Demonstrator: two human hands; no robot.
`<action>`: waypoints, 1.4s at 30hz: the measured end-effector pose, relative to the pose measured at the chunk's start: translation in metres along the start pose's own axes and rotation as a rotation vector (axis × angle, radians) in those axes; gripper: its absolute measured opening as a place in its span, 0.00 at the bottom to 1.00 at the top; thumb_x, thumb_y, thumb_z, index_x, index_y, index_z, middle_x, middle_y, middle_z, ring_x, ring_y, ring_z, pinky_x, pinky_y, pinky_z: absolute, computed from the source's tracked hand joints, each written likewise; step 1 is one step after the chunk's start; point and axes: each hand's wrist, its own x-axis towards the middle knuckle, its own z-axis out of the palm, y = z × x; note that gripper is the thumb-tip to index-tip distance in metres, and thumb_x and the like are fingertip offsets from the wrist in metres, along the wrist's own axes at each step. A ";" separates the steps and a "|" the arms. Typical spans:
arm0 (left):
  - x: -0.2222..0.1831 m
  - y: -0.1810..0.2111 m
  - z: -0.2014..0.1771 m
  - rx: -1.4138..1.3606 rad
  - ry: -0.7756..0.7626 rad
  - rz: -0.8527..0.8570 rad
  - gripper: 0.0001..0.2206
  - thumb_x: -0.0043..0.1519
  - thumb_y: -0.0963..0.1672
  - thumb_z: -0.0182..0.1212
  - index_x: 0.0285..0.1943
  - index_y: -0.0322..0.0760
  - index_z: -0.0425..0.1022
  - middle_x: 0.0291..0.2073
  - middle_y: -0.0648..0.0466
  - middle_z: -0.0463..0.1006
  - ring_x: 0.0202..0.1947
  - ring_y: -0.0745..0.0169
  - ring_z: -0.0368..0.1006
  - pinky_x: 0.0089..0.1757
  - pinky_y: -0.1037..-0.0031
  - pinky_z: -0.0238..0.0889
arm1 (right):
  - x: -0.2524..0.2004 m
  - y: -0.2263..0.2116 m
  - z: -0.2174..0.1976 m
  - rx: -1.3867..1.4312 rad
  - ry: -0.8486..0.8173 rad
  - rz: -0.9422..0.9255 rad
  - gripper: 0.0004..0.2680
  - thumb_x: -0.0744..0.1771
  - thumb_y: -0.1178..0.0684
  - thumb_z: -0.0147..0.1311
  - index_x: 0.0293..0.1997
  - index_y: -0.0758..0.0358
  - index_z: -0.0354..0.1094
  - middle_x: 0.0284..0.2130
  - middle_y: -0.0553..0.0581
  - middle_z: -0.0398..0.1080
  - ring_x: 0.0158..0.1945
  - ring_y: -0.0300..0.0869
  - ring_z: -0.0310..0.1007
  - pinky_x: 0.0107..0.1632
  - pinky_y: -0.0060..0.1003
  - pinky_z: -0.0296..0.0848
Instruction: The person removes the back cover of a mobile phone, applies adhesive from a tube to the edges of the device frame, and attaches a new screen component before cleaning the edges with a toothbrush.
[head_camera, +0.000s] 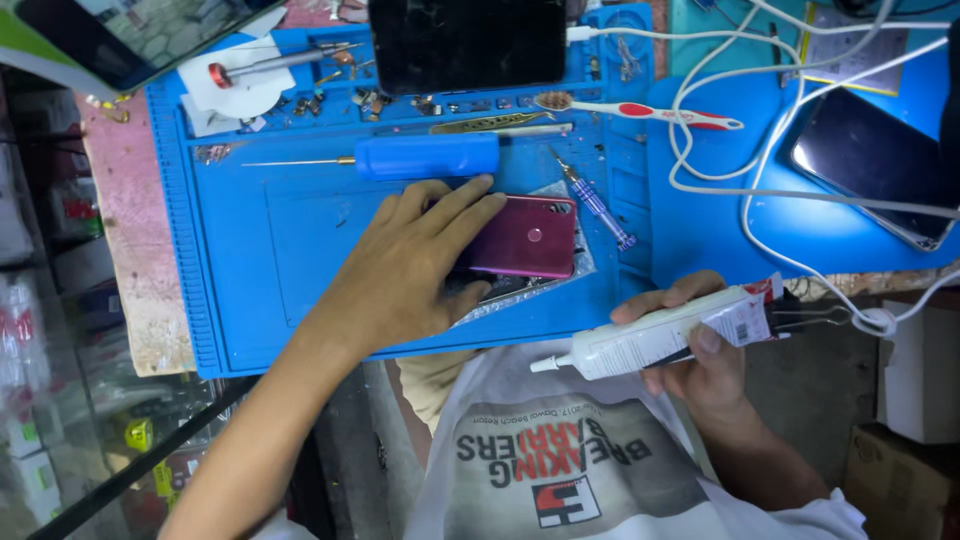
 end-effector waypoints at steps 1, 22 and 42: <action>0.007 -0.003 0.000 0.004 -0.038 0.015 0.36 0.46 0.45 0.72 0.67 0.32 0.69 0.65 0.43 0.69 0.58 0.42 0.64 0.57 0.56 0.59 | -0.004 0.000 -0.002 -0.011 0.021 -0.020 0.15 0.70 0.47 0.58 0.55 0.64 0.58 0.46 0.80 0.72 0.21 0.43 0.74 0.23 0.32 0.74; -0.057 0.074 0.044 0.092 0.254 -0.127 0.29 0.62 0.52 0.67 0.66 0.31 0.68 0.60 0.41 0.70 0.56 0.44 0.68 0.54 0.54 0.59 | -0.003 -0.017 -0.008 -0.444 0.315 -0.309 0.19 0.75 0.32 0.44 0.62 0.58 0.53 0.45 0.60 0.62 0.31 0.54 0.76 0.26 0.39 0.72; -0.111 0.039 0.050 0.010 0.487 -0.419 0.13 0.64 0.41 0.59 0.58 0.36 0.77 0.36 0.52 0.72 0.39 0.54 0.70 0.47 0.61 0.57 | 0.163 -0.010 0.062 -0.440 -0.222 0.096 0.20 0.76 0.38 0.46 0.49 0.72 0.65 0.41 0.76 0.74 0.21 0.47 0.72 0.27 0.36 0.74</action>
